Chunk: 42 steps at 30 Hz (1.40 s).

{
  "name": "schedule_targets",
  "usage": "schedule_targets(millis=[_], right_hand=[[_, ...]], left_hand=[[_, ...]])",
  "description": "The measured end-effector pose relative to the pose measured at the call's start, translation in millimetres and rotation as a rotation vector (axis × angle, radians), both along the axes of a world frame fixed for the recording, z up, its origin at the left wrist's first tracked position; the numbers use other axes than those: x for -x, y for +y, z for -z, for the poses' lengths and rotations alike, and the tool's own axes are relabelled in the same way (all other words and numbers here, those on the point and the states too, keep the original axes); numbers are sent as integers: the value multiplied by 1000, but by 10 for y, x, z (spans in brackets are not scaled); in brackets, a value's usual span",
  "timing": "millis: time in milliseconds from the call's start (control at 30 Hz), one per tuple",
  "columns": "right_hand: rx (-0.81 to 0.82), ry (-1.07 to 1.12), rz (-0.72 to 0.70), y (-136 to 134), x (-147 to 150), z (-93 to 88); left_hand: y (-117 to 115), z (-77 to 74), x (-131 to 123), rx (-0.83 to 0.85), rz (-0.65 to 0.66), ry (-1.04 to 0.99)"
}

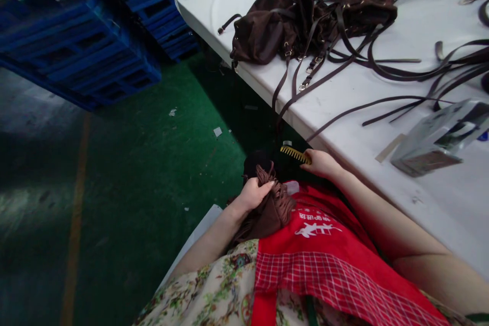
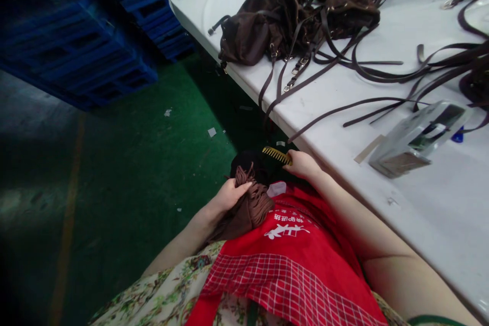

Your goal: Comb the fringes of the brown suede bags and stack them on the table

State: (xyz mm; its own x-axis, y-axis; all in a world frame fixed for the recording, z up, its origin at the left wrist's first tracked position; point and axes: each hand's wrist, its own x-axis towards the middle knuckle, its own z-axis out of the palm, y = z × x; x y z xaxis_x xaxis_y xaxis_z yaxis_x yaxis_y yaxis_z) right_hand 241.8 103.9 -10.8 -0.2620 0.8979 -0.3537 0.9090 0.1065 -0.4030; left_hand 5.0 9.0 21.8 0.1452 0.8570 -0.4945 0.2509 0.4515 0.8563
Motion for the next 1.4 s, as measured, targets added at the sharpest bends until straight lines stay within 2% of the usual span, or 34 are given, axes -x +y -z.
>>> schedule_targets(millis=[100,167,333,400,500,567,733,867,1033,1200,1400], right_hand=[[91,172,8,-100,-14,-74],[96,265,2,-211,42,-166],[-66,387,-80,-563,295,-341],[-138,336,-196,-674,384,-357],[-140,221,-379,-737,468,-348],[-118,172,-426,-715,496,-332],[-55,64,-489,-600,534,-245],[-77,-98,-419,-529,527,-92],[-138,-226,-298,-439,479,87],[-74,-255,-217,-374,476,157],[19,-206,-148,-330,462,289]], left_hand=[[-2,39,-1,55,-32,-133],[15,86,-4,124,-51,-231],[66,151,-11,175,-27,-304],[73,128,-30,193,-35,-340],[66,76,-69,184,-61,-402],[60,52,-83,184,-42,-426],[37,27,-67,106,129,-367],[0,30,-61,-27,158,-243],[-10,81,-89,-85,209,-1],[19,127,-135,-108,265,120],[31,207,-177,-84,266,200]])
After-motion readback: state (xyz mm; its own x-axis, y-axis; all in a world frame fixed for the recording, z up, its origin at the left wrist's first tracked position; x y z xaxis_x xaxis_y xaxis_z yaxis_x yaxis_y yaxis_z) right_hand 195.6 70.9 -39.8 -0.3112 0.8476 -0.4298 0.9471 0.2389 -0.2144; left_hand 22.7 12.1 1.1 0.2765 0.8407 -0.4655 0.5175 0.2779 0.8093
